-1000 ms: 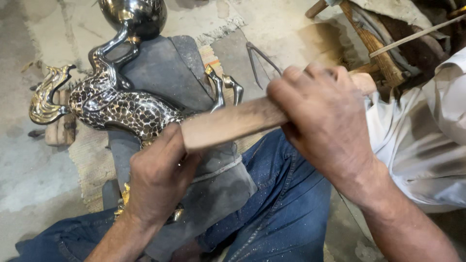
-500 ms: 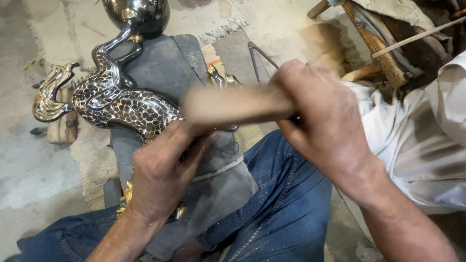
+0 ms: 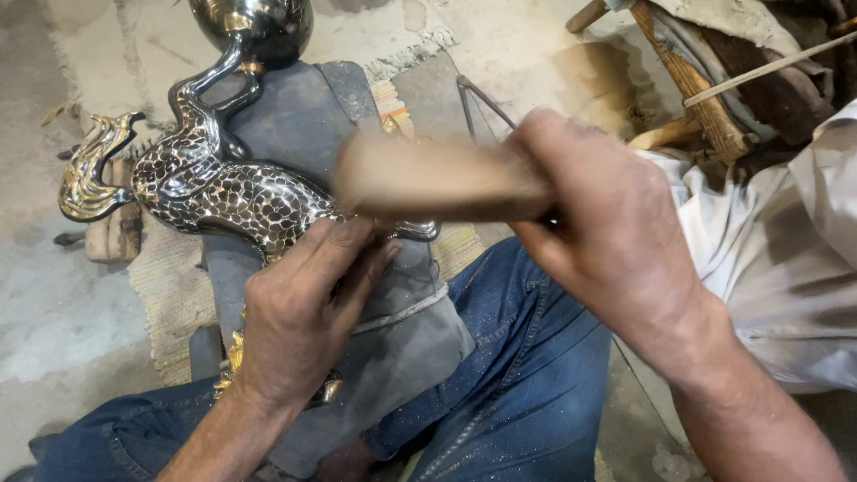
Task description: The person hammers a silver peacock-shaped metal sculpture with a wooden mallet to create a textured surface. They repeatedly strike the body and tail sections while holding the piece steady on a padded support.
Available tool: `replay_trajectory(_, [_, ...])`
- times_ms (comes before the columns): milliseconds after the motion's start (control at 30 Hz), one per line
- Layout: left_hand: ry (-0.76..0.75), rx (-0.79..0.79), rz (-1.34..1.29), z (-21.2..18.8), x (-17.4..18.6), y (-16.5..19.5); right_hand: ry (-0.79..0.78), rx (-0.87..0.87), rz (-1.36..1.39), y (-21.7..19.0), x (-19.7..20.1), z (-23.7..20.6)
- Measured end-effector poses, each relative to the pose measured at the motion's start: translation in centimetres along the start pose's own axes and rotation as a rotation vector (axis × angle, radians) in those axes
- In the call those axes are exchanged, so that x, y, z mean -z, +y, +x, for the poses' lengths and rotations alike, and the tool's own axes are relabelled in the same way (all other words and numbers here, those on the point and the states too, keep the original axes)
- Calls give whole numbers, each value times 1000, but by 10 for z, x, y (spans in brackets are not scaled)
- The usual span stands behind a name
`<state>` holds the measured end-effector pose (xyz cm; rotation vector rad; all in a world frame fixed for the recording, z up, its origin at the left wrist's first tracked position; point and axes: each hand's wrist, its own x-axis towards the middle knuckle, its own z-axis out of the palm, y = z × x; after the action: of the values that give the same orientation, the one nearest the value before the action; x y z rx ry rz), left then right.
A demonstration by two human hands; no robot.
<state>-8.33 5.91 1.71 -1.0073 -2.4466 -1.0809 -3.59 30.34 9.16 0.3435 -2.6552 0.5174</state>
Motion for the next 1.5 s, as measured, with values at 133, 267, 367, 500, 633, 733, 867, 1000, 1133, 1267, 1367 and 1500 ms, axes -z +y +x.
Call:
replay_trajectory(133, [47, -51, -27, 1, 3, 5, -12, 83, -321, 0, 1, 1])
replay_trajectory(267, [58, -41, -28, 2, 5, 7, -5, 124, -287, 0, -1, 1])
replay_trajectory(367, [37, -21, -19, 3, 5, 8, -104, -62, -213, 3, -1, 0])
replay_trajectory(500, [32, -15, -56, 2, 6, 7, 8, 229, -529, 4, -2, -2])
replay_trajectory(633, [34, -29, -36, 2, 3, 3, -4, 126, -305, 4, -1, 2])
replay_trajectory(733, [35, -52, -41, 1, 2, 1, -24, 127, -351, 2, -2, 3])
replay_trajectory(867, [52, -68, -22, 0, 2, 1, -28, 116, -263, 1, -5, 3])
replay_trajectory(1000, [36, -48, -10, 1, 4, 4, -19, 53, -234, 4, -6, 3])
replay_trajectory(1133, [35, -47, 14, 2, 6, 6, -39, 71, -138, 3, -5, 3])
replay_trajectory(1267, [21, -22, 24, 3, 7, 8, -26, -53, 89, -4, -4, 2])
replay_trajectory(1367, [48, -52, -24, 3, 7, 8, -27, 61, -226, -5, -3, 4])
replay_trajectory(1500, [26, -1, -30, 2, 7, 7, -103, -203, 121, 2, -7, 7])
